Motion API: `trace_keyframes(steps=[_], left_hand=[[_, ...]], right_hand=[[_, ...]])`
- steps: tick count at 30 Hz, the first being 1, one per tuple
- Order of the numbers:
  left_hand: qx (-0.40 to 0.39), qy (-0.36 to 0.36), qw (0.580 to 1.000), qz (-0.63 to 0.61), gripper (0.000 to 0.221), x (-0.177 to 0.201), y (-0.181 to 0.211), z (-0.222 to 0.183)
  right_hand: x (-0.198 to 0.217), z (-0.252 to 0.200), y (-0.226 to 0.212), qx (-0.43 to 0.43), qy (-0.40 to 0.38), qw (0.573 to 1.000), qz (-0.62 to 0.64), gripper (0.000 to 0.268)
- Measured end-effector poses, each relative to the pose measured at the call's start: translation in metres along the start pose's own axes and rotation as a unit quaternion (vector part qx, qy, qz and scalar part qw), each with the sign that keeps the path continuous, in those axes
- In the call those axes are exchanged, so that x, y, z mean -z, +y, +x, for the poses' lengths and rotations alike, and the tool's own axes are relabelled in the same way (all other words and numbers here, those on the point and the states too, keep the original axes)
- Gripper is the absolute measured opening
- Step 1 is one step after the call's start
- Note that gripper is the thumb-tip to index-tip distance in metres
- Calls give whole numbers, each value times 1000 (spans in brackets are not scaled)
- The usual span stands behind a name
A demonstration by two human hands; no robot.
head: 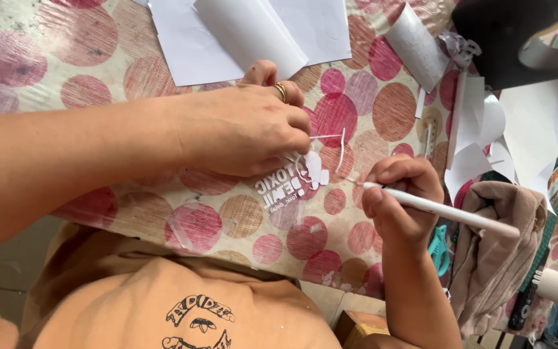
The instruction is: Weeding excess vinyl from a cut sticker design using a specialized tool
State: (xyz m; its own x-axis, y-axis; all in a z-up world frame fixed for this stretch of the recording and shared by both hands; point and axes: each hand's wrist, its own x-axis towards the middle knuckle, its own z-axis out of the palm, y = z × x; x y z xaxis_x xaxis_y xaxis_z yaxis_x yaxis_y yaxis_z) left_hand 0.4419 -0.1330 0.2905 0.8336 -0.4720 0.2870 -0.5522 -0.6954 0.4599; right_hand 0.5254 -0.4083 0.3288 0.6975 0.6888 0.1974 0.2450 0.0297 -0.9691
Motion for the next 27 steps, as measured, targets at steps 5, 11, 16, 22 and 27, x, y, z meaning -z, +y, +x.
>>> trace_keyframes(steps=[5,11,16,22,27], left_hand=[[-37,4,998,-59,17,-9,-12,-6],[-99,-9,988,-121,26,-22,-27,-7],[-95,3,991,-94,22,-21,-27,-10],[-85,13,993,-83,24,-25,-27,-11],[-89,12,992,-89,26,-27,-28,-11]], right_hand=[[-6,-1,15,-9,-26,997,-66,18],[-12,-3,29,16,-63,995,-73,20],[-13,-5,36,8,-80,990,-116,23],[-13,-6,37,17,-94,984,-151,26],[-12,-7,37,6,-96,983,-157,25]])
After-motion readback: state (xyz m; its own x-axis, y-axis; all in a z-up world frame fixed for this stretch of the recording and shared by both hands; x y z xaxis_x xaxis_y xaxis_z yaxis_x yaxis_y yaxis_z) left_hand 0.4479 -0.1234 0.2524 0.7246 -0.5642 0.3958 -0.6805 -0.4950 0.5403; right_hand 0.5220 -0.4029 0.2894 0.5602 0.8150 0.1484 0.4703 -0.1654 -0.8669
